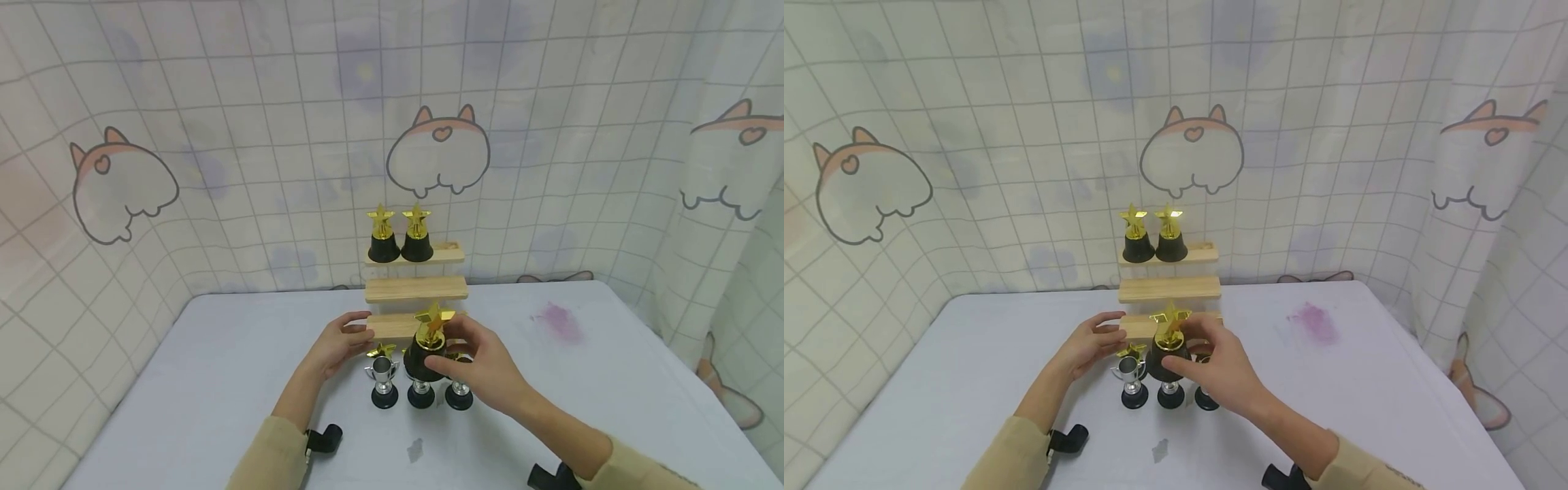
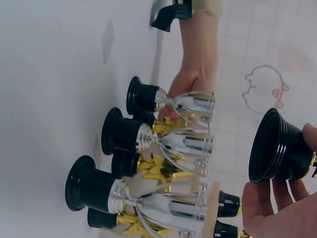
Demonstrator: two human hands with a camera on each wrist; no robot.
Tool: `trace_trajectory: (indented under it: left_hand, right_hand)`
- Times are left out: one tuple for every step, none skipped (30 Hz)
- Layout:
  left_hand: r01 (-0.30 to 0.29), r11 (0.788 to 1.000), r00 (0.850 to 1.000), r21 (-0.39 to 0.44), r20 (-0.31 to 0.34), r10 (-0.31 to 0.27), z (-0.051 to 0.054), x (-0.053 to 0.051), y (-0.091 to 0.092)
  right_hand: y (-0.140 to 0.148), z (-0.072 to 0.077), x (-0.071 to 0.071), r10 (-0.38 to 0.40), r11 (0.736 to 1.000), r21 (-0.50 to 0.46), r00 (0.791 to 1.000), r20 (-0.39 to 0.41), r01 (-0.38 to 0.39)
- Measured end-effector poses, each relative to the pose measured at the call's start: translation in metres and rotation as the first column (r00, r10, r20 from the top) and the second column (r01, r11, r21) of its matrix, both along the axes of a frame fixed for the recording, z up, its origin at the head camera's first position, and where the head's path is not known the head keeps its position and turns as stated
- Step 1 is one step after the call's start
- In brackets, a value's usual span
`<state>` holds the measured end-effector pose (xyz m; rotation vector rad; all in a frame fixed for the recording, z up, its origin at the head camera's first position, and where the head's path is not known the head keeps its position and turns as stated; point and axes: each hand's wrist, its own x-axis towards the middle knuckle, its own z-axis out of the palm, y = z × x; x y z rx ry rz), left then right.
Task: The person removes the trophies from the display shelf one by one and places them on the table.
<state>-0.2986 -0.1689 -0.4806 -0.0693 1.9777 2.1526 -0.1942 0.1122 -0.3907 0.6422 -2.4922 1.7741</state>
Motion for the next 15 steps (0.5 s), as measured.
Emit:
trace_trajectory:
  left_hand:
    - [0.001,1.000,1.000,-0.003,-0.002,-0.001,0.000,0.000,0.000]
    - [0.001,1.000,1.000,-0.005,-0.001,-0.001,0.000,0.000,0.000]
    - [0.001,1.000,1.000,-0.007,-0.002,-0.001,0.000,0.000,0.000]
    - [0.002,1.000,1.000,-0.008,-0.003,-0.002,0.000,0.000,0.000]
    - [0.002,1.000,1.000,-0.011,-0.004,-0.002,0.000,0.000,0.000]
    - [0.001,1.000,1.000,-0.008,-0.002,-0.001,0.000,0.000,0.000]
    - [0.002,1.000,1.000,-0.009,-0.003,-0.002,0.000,0.000,0.000]
    - [0.000,1.000,1.000,-0.007,-0.001,0.000,0.000,0.000,0.000]
    - [0.000,1.000,1.000,-0.009,0.000,0.000,0.001,0.000,0.000]
    - [0.000,1.000,1.000,-0.012,0.000,0.000,0.001,0.000,0.000]
    - [0.000,1.000,1.000,-0.013,0.001,0.000,0.001,0.000,0.001]
    - [0.000,1.000,1.000,-0.012,0.002,0.000,0.002,0.000,0.001]
    - [-0.001,1.000,1.000,-0.015,0.003,0.001,0.002,0.000,0.001]
    - [-0.003,1.000,1.000,-0.016,0.005,0.003,0.002,0.001,0.001]
    - [-0.001,1.000,1.000,-0.018,0.005,0.001,0.002,0.001,0.001]
  right_hand:
    - [-0.001,-0.001,0.001,-0.002,1.000,0.006,1.000,0.003,0.002]
    - [-0.002,-0.003,0.002,-0.003,1.000,0.006,1.000,0.005,0.003]
    - [-0.003,-0.004,0.003,-0.001,1.000,0.006,1.000,0.005,0.001]
    - [-0.004,-0.006,0.003,-0.001,1.000,0.005,1.000,0.007,0.001]
    - [-0.005,-0.007,0.004,-0.001,1.000,0.006,1.000,0.005,0.001]
    - [-0.006,-0.008,0.005,0.002,1.000,0.004,1.000,0.003,-0.002]
    - [-0.007,-0.009,0.006,0.007,1.000,0.002,1.000,-0.002,-0.007]
    - [-0.007,-0.010,0.006,0.013,1.000,-0.003,1.000,-0.010,-0.013]
    - [-0.008,-0.011,0.007,0.018,1.000,-0.004,1.000,-0.012,-0.018]
    - [-0.009,-0.012,0.007,0.022,1.000,-0.007,1.000,-0.012,-0.022]
    - [-0.010,-0.013,0.008,0.026,1.000,-0.003,1.000,-0.015,-0.026]
    - [-0.011,-0.014,0.009,0.030,1.000,-0.001,0.999,-0.015,-0.030]
    - [-0.012,-0.015,0.010,0.033,0.999,0.003,0.999,-0.012,-0.033]
    - [-0.013,-0.016,0.011,0.033,0.999,0.008,0.999,-0.007,-0.033]
    - [-0.014,-0.017,0.012,0.035,0.999,0.010,0.999,0.001,-0.035]
